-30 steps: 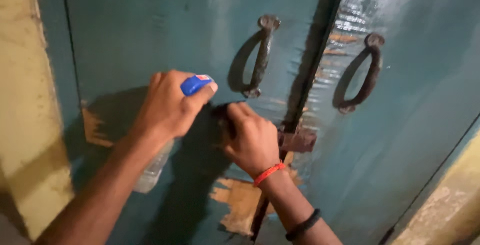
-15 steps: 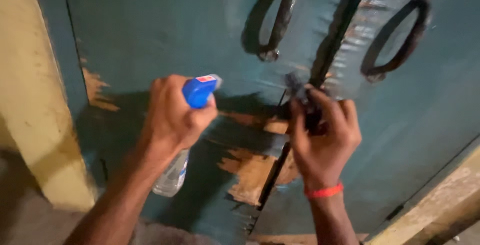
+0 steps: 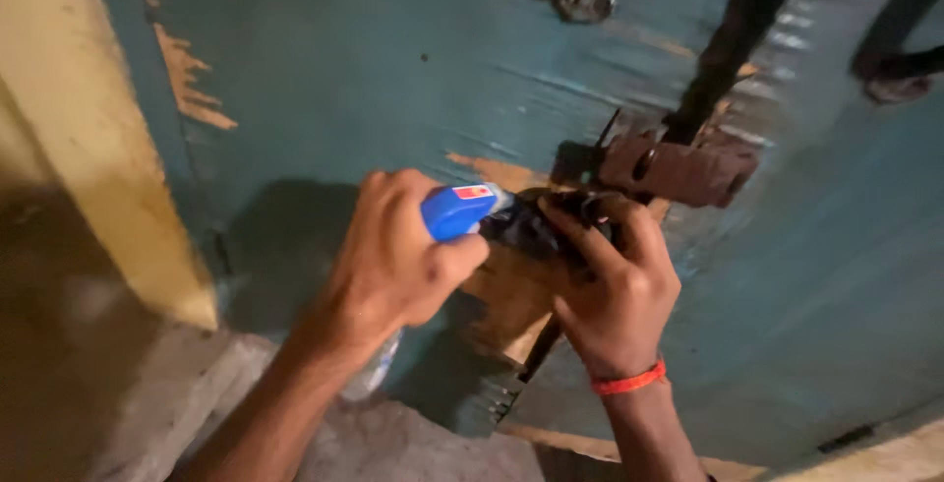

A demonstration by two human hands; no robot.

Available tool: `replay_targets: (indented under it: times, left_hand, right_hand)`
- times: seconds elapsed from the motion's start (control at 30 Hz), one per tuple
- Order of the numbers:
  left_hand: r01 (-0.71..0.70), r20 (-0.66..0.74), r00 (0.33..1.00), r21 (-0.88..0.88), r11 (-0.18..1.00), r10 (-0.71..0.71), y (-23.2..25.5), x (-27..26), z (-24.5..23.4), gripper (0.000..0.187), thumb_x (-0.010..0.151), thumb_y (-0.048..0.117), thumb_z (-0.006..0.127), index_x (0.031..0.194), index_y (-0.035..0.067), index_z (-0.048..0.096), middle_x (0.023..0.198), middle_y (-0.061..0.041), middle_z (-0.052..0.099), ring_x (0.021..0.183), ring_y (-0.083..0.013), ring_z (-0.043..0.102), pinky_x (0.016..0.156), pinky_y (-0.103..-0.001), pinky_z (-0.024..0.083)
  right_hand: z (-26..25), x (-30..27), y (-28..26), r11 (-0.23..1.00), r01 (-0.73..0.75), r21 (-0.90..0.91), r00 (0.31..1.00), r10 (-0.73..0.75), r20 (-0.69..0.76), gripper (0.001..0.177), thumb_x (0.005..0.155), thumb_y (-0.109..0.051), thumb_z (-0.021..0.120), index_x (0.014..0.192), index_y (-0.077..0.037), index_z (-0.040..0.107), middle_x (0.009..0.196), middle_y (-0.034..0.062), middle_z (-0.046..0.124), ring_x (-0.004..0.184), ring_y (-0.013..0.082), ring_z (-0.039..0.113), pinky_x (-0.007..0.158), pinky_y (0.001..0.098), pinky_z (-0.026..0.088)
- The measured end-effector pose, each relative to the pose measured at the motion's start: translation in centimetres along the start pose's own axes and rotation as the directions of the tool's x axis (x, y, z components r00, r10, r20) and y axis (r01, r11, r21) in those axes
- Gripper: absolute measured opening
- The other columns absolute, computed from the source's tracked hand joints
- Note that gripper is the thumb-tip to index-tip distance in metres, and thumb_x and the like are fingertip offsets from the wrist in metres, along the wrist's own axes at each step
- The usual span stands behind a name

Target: The person sprays liquid from a plastic bottle onto a teal double door and scrubs the surface with a dark cloth. They repeatedly wet and wipe the door panels and the metal handles, focusing on removing dirt or grime.

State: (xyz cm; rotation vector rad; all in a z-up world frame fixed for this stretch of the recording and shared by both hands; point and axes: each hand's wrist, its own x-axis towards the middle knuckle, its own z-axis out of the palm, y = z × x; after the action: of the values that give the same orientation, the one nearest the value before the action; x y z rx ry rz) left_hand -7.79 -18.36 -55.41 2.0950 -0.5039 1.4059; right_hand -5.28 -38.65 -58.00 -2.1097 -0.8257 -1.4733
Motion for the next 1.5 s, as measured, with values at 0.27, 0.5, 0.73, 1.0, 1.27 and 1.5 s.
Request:
replay_targets:
  times: [0.27, 0.5, 0.73, 1.0, 1.27, 1.5]
  left_hand:
    - [0.657, 0.316, 0.748, -0.477, 0.583, -0.584, 0.6, -3.7, -0.5, 0.022, 0.072, 0.014, 0.065, 0.088, 0.000, 0.072, 0.073, -0.010, 0.073, 0.061, -0.0153, 0.069, 0.051, -0.028, 0.054]
    - [0.644, 0.315, 0.717, -0.640, 0.419, -0.622, 1.6, -7.6, -1.2, 0.021, 0.085, 0.015, 0.069, 0.102, 0.002, 0.065, 0.089, -0.007, 0.071, 0.067, -0.0186, 0.067, 0.064, -0.031, 0.055]
    - [0.632, 0.188, 0.754, -0.469, 0.617, -0.630, -0.1, -8.7, -4.8, 0.045, 0.088, 0.025, 0.075, 0.121, 0.006, 0.051, 0.094, -0.006, 0.057, 0.081, -0.0149, 0.063, 0.074, -0.036, 0.056]
    - [0.438, -0.032, 0.874, -0.384, 0.813, -0.486, -7.5, -6.7, -10.0, 0.049, 0.108, 0.041, 0.064, 0.128, -0.002, 0.055, 0.103, -0.007, 0.061, 0.085, -0.0125, 0.065, 0.071, -0.029, 0.061]
    - [0.688, 0.082, 0.652, -0.481, 0.543, -0.754, -10.9, -12.2, -8.6, 0.043, 0.092, 0.039, 0.072, 0.114, 0.002, 0.067, 0.074, -0.003, 0.063, 0.051, -0.0119, 0.057, 0.043, -0.026, 0.046]
    - [0.858, 0.287, 0.483, -0.343, 0.382, -0.827, -10.8, -14.0, -8.4, 0.043, 0.089, 0.046, 0.067, 0.107, 0.008, 0.075, 0.074, -0.002, 0.066, 0.043, -0.0125, 0.055, 0.038, -0.029, 0.042]
  right_hand:
    - [0.9, -1.2, 1.5, 0.999, 0.023, -0.024, 0.996, -0.021, 0.088, 0.057, 0.065, -0.003, 0.079, 0.118, -0.023, 0.080, 0.116, 0.0083, 0.066, 0.087, 0.0273, 0.056, 0.075, 0.0414, 0.046]
    - [0.6, -1.8, -0.2, 0.997, 0.031, 0.068, 1.000, -0.030, -0.008, 0.049, 0.072, -0.009, 0.078, 0.119, -0.020, 0.076, 0.116, 0.0090, 0.063, 0.103, 0.0279, 0.059, 0.088, 0.0453, 0.037]
    - [-0.5, 1.8, -2.1, 0.950, 0.102, 0.297, 0.993, -0.116, 0.031, 0.044, 0.081, -0.008, 0.079, 0.123, -0.019, 0.076, 0.117, 0.0129, 0.061, 0.104, 0.0313, 0.061, 0.089, 0.0427, 0.049]
    - [2.3, 8.5, -5.5, 0.909, 0.275, 0.312, 0.960, -0.279, -0.034, 0.040, 0.090, 0.003, 0.074, 0.128, -0.012, 0.069, 0.124, 0.0159, 0.058, 0.110, 0.0359, 0.062, 0.095, 0.0461, 0.053]
    - [13.9, -8.6, -10.0, 0.951, 0.269, -0.150, 0.899, -0.192, 0.394, 0.020, 0.074, -0.011, 0.069, 0.091, -0.017, 0.078, 0.133, 0.0141, 0.055, 0.107, 0.0341, 0.055, 0.087, 0.0547, 0.044]
    - [13.7, -8.3, -9.7, 0.947, 0.303, -0.110, 0.836, -0.208, 0.508, 0.019, 0.075, -0.009, 0.069, 0.089, -0.018, 0.077, 0.124, 0.0085, 0.056, 0.107, 0.0315, 0.055, 0.079, 0.0483, 0.050]
